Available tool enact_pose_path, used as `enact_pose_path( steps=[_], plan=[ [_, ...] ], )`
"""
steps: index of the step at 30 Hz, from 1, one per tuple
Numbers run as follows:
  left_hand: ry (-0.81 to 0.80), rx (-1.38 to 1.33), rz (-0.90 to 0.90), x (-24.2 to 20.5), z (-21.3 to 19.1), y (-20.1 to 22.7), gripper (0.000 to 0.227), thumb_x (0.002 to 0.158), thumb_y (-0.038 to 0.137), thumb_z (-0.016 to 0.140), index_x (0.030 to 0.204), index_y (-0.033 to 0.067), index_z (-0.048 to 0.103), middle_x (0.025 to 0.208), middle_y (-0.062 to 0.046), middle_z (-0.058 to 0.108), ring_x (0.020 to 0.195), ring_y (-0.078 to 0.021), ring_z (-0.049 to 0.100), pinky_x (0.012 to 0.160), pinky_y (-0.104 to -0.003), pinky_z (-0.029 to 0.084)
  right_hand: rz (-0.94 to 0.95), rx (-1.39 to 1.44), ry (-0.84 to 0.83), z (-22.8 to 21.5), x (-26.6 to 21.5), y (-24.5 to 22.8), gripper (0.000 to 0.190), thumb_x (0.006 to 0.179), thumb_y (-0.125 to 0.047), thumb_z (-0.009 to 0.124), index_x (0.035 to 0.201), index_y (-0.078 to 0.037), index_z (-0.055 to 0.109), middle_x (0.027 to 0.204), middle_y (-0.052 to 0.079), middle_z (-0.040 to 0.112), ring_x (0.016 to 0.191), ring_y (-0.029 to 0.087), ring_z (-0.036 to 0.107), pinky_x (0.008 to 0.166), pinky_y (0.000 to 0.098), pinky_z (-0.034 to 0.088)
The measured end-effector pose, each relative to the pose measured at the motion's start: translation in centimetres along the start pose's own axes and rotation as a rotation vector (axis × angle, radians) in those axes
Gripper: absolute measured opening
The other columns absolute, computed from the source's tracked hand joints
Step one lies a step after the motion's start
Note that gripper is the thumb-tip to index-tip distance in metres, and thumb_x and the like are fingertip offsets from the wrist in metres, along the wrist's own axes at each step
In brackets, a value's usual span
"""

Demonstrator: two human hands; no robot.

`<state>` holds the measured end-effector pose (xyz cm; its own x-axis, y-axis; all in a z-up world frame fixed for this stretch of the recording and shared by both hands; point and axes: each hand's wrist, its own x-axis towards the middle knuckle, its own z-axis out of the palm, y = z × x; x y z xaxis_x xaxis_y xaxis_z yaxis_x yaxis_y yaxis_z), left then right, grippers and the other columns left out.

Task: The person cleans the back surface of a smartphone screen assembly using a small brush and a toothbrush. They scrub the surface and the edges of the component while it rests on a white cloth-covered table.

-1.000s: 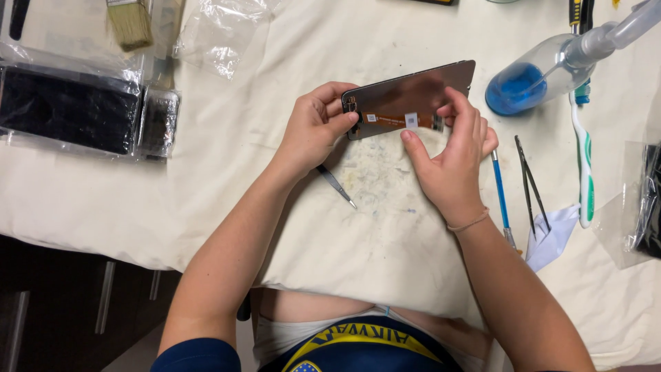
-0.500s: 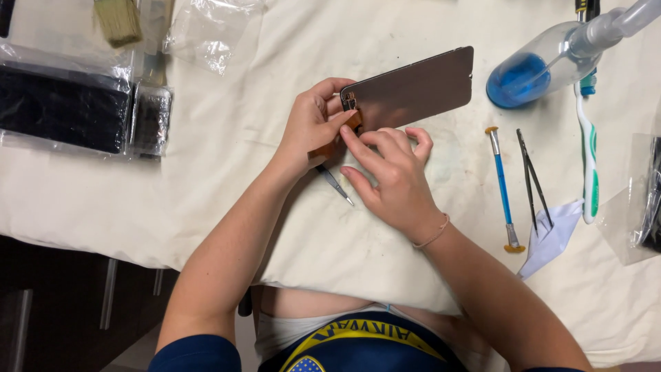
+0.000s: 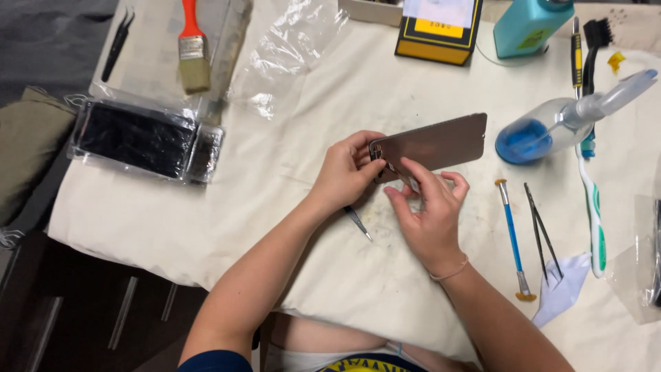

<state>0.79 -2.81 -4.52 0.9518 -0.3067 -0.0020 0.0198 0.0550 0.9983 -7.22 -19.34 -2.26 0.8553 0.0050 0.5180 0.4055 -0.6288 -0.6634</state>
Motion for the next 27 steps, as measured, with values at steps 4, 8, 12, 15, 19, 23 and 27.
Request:
enact_pose_path(
  steps=[4,8,12,15,19,23,27],
  plan=[
    [0.058,0.112,0.099,0.4,-1.1,0.1,0.032,0.091,-0.002,0.065,0.122,0.0083,0.067,0.1,-0.01,0.076,0.093,-0.0184,0.075,0.084,-0.03,0.062,0.111,0.035,0.099,-0.5,-0.5,1.7,0.019,0.1,-0.012,0.073,0.119,-0.013,0.075,0.079,-0.001,0.07,0.076,0.017,0.062,0.098,0.0352,0.035],
    [-0.058,0.1,0.12,0.1,-1.9,0.8,0.036,0.086,0.0,0.072,0.121,0.0074,0.067,0.104,-0.009,0.074,0.097,-0.0164,0.067,0.089,-0.035,0.06,0.152,-0.076,0.072,-0.8,-0.7,2.9,0.011,0.1,-0.018,0.077,0.11,-0.021,0.077,0.084,-0.008,0.073,0.078,0.013,0.067,0.097,0.0308,0.036],
    [-0.177,0.072,0.076,-0.2,-1.8,0.2,0.028,0.09,0.006,0.073,0.116,0.0069,0.063,0.092,-0.01,0.074,0.092,-0.0158,0.068,0.089,-0.035,0.056,0.197,-0.165,0.03,-3.6,-0.3,0.9,0.024,0.099,-0.025,0.078,0.121,-0.015,0.073,0.096,0.002,0.073,0.09,0.022,0.068,0.097,0.04,0.041],
    [-0.199,0.251,-0.047,-1.0,-1.2,3.8,0.014,0.094,0.012,0.067,0.104,0.014,0.057,0.085,0.0,0.062,0.075,-0.0117,0.052,0.07,-0.025,0.041,0.303,-0.365,0.013,-8.6,-1.5,-0.4,0.028,0.094,-0.022,0.077,0.119,-0.009,0.072,0.103,0.007,0.067,0.092,0.023,0.061,0.092,0.0371,0.047],
    [-0.223,0.366,0.01,-1.1,-0.8,4.5,0.041,0.097,0.018,0.061,0.137,0.0174,0.064,0.124,-0.002,0.074,0.108,-0.0115,0.066,0.095,-0.025,0.048,0.756,-0.768,-0.15,-13.6,-5.2,0.5,0.049,0.089,-0.054,0.069,0.119,-0.016,0.072,0.111,0.007,0.071,0.113,0.032,0.062,0.088,0.0498,0.051],
    [-0.203,0.395,0.006,-1.4,-0.5,4.6,0.034,0.097,0.015,0.061,0.129,0.0186,0.072,0.1,0.006,0.075,0.08,-0.0076,0.056,0.078,-0.021,0.045,0.951,-0.783,-0.257,-14.9,-7.5,1.8,0.037,0.091,-0.049,0.069,0.115,-0.021,0.071,0.105,-0.001,0.07,0.104,0.026,0.066,0.083,0.045,0.053],
    [-0.135,0.411,0.061,-1.2,-0.4,3.6,0.026,0.095,0.017,0.065,0.118,0.0138,0.077,0.101,0.003,0.08,0.082,-0.008,0.066,0.077,-0.022,0.049,0.829,-0.886,-0.275,-14.7,-7.4,1.2,0.027,0.09,-0.044,0.071,0.109,-0.025,0.074,0.093,-0.004,0.073,0.098,0.024,0.067,0.078,0.0425,0.054]
  ],
)
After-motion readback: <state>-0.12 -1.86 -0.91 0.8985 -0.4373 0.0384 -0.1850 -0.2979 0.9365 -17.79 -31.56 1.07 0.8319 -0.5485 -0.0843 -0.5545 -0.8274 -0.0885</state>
